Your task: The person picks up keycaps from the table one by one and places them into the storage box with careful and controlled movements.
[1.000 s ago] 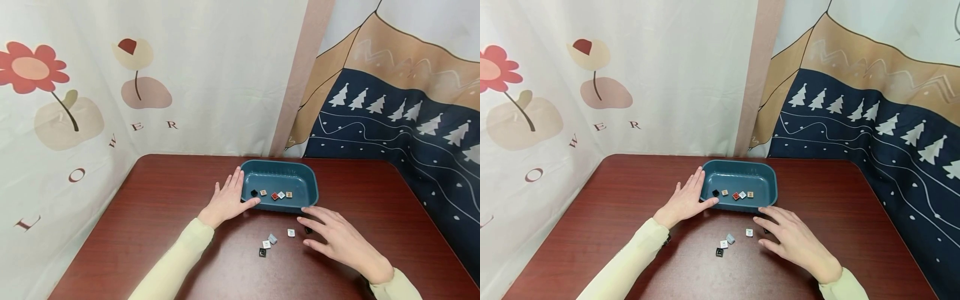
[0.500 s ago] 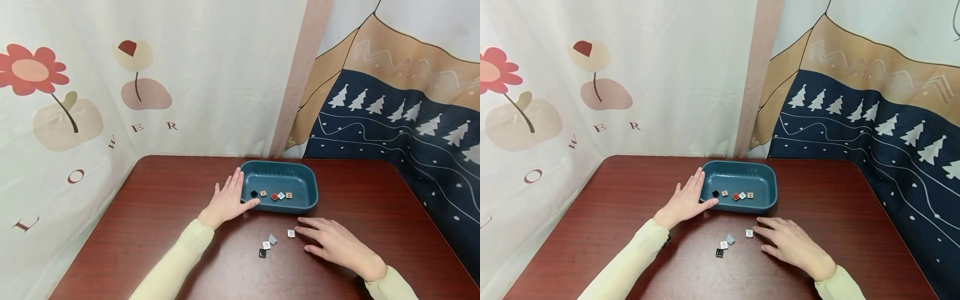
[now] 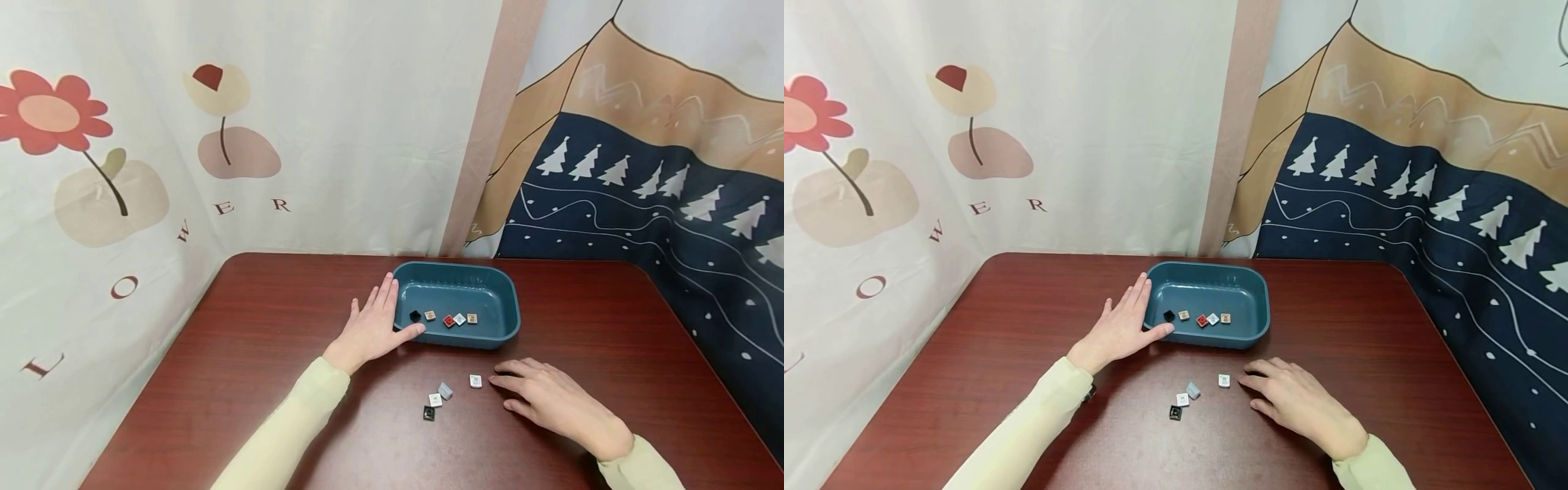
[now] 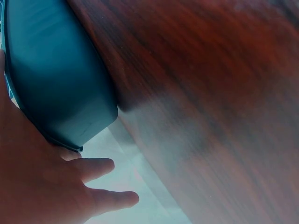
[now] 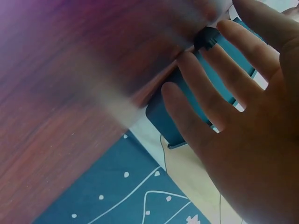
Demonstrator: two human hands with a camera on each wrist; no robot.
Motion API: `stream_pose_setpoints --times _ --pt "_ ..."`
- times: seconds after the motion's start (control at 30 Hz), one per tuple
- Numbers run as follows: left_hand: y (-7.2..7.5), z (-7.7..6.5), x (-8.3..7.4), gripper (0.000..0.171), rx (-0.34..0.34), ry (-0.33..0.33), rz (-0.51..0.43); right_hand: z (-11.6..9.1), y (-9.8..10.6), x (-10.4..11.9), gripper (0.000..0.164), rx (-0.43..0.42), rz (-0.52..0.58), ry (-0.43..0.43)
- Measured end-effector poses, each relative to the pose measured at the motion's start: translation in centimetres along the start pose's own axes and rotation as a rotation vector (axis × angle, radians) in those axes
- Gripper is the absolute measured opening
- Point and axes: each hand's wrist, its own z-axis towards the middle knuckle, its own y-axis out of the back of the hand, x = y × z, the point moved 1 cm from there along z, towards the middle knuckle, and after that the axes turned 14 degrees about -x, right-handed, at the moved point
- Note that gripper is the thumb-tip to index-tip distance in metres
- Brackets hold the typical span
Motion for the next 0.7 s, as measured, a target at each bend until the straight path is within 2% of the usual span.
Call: stream_pose_setpoints --times 0.2,0.7 --pt "0.03 -0.10 -0.02 0.115 0.001 -0.001 0.002 -0.26 -0.01 -0.16 0.032 -0.060 0.026 0.021" --pt "-0.02 -0.08 -0.06 0.115 -0.006 -0.011 0.030 -0.70 -0.16 -0.33 0.024 -0.140 0.046 0.034"
